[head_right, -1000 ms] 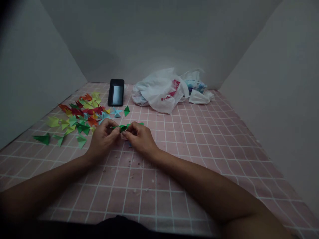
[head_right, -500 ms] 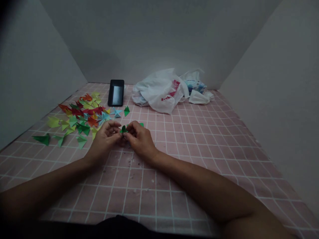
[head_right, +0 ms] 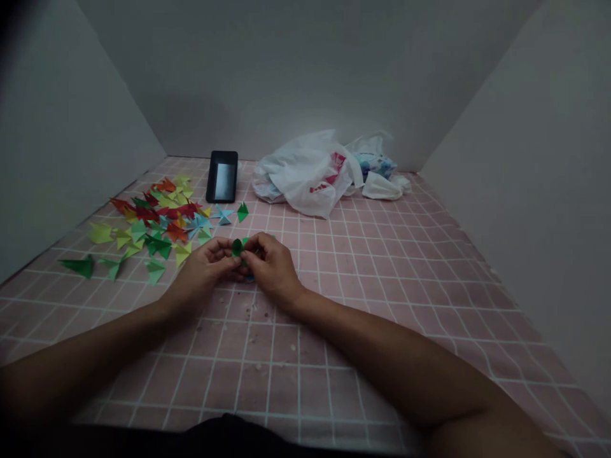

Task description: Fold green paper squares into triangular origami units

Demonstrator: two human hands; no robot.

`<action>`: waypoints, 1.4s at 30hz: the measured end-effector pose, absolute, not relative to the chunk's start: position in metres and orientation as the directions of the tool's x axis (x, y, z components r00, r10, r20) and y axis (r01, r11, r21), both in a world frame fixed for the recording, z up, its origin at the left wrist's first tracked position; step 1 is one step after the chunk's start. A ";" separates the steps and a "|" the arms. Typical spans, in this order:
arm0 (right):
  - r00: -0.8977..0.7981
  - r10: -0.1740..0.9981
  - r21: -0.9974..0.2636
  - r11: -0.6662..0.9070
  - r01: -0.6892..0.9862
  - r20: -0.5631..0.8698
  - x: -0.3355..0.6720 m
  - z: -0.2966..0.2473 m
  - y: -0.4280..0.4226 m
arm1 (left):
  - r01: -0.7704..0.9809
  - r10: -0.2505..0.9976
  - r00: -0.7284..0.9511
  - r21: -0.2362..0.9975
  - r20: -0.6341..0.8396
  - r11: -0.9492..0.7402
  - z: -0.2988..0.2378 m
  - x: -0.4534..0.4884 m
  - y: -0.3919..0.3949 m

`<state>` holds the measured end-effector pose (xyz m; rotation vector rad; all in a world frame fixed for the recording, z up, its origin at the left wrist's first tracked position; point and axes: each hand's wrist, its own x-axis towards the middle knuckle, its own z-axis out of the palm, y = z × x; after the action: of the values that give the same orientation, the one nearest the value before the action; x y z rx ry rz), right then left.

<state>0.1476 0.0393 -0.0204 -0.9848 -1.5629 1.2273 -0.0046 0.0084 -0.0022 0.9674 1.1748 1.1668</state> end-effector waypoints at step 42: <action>-0.313 0.943 -0.988 0.076 -0.131 0.114 0.146 -0.021 0.039 | -0.060 0.997 0.059 0.997 -0.048 0.052 -0.002 -0.009 0.015</action>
<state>0.1457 0.0390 -0.0214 -0.8781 -1.3948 1.4202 -0.0090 0.0151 -0.0024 1.1542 1.1455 1.1588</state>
